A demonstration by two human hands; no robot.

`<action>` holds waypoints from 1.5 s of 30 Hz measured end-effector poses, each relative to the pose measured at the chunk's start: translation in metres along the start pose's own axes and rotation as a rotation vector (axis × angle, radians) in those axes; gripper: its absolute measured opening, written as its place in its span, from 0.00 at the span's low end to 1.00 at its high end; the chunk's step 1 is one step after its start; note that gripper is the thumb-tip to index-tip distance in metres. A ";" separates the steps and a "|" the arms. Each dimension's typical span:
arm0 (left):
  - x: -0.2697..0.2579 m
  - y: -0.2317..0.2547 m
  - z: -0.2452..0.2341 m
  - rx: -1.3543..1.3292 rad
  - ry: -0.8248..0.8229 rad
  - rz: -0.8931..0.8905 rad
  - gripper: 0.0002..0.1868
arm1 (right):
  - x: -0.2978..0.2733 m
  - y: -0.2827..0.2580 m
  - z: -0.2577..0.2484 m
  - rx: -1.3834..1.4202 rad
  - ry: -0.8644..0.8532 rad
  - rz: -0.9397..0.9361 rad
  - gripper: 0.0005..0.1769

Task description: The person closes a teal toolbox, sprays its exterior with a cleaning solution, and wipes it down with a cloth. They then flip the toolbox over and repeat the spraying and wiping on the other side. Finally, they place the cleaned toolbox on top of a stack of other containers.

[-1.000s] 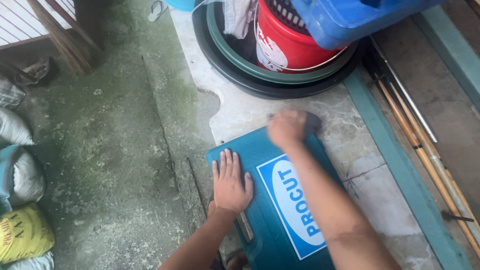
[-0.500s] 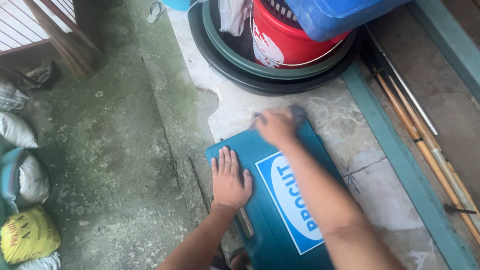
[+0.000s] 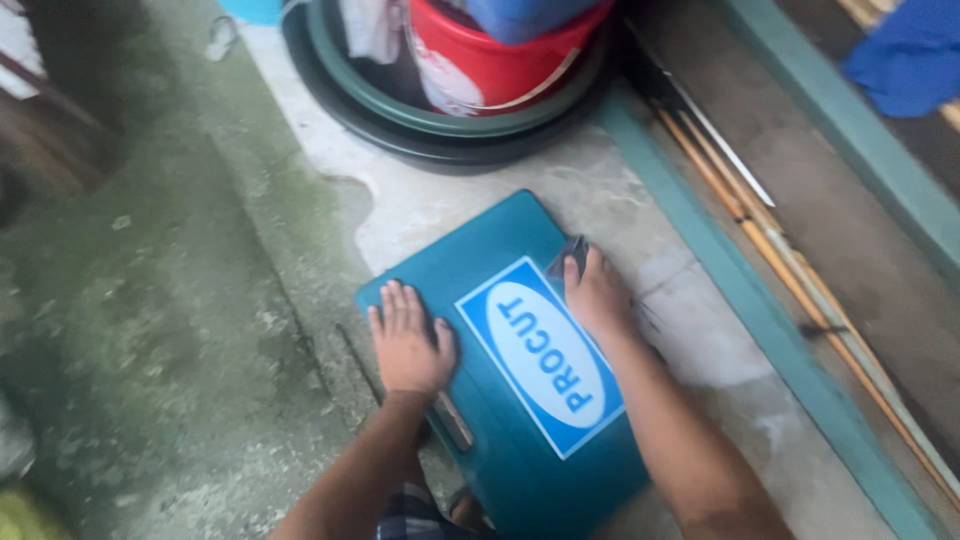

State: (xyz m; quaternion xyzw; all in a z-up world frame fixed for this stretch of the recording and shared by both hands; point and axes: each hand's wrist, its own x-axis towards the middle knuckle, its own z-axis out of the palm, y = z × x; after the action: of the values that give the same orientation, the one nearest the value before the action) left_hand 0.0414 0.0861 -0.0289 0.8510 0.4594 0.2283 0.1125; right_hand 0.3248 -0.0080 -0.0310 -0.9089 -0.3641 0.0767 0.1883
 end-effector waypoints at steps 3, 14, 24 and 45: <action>0.000 -0.002 0.002 0.015 0.008 0.009 0.39 | -0.042 0.032 -0.011 -0.058 0.048 -0.018 0.28; 0.002 -0.007 0.004 0.006 -0.045 0.004 0.40 | -0.188 0.133 -0.051 -0.034 0.122 0.297 0.22; -0.060 0.072 -0.002 -0.027 -0.246 0.325 0.41 | -0.106 0.110 -0.028 -0.007 0.013 0.447 0.26; -0.066 0.075 -0.005 -0.135 -0.206 0.265 0.41 | -0.156 0.095 -0.039 -0.079 0.030 0.124 0.36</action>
State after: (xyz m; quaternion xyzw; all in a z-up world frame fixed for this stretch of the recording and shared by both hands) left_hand 0.0623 -0.0102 -0.0137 0.9133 0.3131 0.1832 0.1849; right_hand 0.2827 -0.1899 -0.0327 -0.9374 -0.3070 0.0602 0.1527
